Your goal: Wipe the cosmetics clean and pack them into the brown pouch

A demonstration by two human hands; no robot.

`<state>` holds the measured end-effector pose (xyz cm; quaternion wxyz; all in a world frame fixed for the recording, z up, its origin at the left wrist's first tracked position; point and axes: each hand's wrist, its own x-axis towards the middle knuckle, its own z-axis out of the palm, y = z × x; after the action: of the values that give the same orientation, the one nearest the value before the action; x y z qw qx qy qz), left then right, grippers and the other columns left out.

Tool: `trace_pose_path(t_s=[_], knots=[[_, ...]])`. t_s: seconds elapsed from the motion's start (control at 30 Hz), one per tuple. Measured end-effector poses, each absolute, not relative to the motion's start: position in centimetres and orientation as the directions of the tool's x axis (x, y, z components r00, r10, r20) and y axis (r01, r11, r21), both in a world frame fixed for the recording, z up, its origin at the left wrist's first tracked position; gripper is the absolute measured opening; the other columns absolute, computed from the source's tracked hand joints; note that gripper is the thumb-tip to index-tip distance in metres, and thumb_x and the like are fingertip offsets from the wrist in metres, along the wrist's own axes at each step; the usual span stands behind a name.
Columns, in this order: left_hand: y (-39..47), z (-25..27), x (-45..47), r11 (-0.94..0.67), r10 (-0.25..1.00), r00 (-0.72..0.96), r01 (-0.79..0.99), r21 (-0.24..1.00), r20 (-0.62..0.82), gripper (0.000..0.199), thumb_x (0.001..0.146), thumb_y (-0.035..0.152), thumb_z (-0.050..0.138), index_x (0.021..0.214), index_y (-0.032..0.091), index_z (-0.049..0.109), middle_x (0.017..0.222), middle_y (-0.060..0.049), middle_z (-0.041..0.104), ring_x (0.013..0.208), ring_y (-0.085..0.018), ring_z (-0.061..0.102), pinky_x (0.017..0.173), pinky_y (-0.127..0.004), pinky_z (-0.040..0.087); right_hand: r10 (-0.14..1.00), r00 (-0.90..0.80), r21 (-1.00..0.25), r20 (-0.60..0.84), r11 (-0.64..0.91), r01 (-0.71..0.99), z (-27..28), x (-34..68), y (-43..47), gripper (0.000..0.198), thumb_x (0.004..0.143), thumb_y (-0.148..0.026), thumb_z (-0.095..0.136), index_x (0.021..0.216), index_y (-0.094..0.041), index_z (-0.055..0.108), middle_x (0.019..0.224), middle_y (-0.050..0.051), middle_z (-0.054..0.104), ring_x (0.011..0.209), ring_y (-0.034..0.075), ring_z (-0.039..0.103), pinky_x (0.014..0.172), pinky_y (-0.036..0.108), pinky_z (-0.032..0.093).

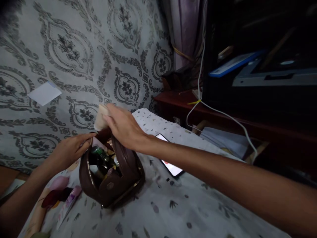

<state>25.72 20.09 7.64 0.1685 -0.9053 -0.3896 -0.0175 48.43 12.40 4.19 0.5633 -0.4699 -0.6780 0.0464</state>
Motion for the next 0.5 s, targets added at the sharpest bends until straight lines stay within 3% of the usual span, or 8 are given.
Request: trace_pose_path(t_s=[0.13, 0.27, 0.4, 0.5], knots=[[19.9, 7.1, 25.6, -0.632, 0.699, 0.676, 0.737, -0.241, 0.234, 0.046, 0.094, 0.035, 0.032, 0.121, 0.02, 0.066, 0.11, -0.009, 0.076, 0.097, -0.03, 0.072, 0.081, -0.038, 0.053, 0.765, -0.101, -0.477, 0.636, 0.493, 0.728, 6.1, 47.0, 16.9, 0.018, 0.099, -0.02, 0.042, 0.105, -0.011, 0.057, 0.091, 0.006, 0.065, 0.084, 0.018, 0.059, 0.076, 0.027, 0.043], [19.6, 6.6, 25.7, -0.619, 0.688, 0.667, 0.745, -0.249, 0.284, 0.046, 0.095, 0.034, 0.031, 0.124, 0.021, 0.065, 0.112, -0.009, 0.075, 0.096, -0.028, 0.072, 0.08, -0.037, 0.053, 0.858, -0.244, -0.438, 0.452, 0.452, 0.777, 7.8, 45.0, 20.2, 0.021, 0.095, -0.021, 0.049, 0.108, -0.011, 0.062, 0.103, 0.01, 0.068, 0.094, 0.022, 0.064, 0.077, 0.027, 0.047], [19.6, 6.2, 25.7, -0.625, 0.677, 0.674, 0.739, -0.252, 0.295, 0.044, 0.094, 0.033, 0.032, 0.121, 0.021, 0.065, 0.115, -0.009, 0.074, 0.099, -0.028, 0.071, 0.08, -0.035, 0.053, 0.904, -0.322, -0.459, 0.28, 0.421, 0.783, 8.5, 43.1, 22.6, 0.018, 0.089, -0.016, 0.058, 0.102, -0.006, 0.066, 0.106, 0.015, 0.069, 0.099, 0.026, 0.065, 0.079, 0.031, 0.052], [19.7, 5.9, 25.4, -0.642, 0.656, 0.678, 0.732, -0.227, 0.332, 0.044, 0.095, 0.035, 0.031, 0.119, 0.019, 0.065, 0.115, -0.009, 0.073, 0.1, -0.028, 0.071, 0.08, -0.036, 0.053, 0.901, -0.36, -0.51, 0.242, 0.434, 0.743, 8.0, 42.1, 24.5, 0.017, 0.088, -0.014, 0.063, 0.1, -0.003, 0.066, 0.101, 0.014, 0.07, 0.092, 0.026, 0.067, 0.077, 0.036, 0.055]])
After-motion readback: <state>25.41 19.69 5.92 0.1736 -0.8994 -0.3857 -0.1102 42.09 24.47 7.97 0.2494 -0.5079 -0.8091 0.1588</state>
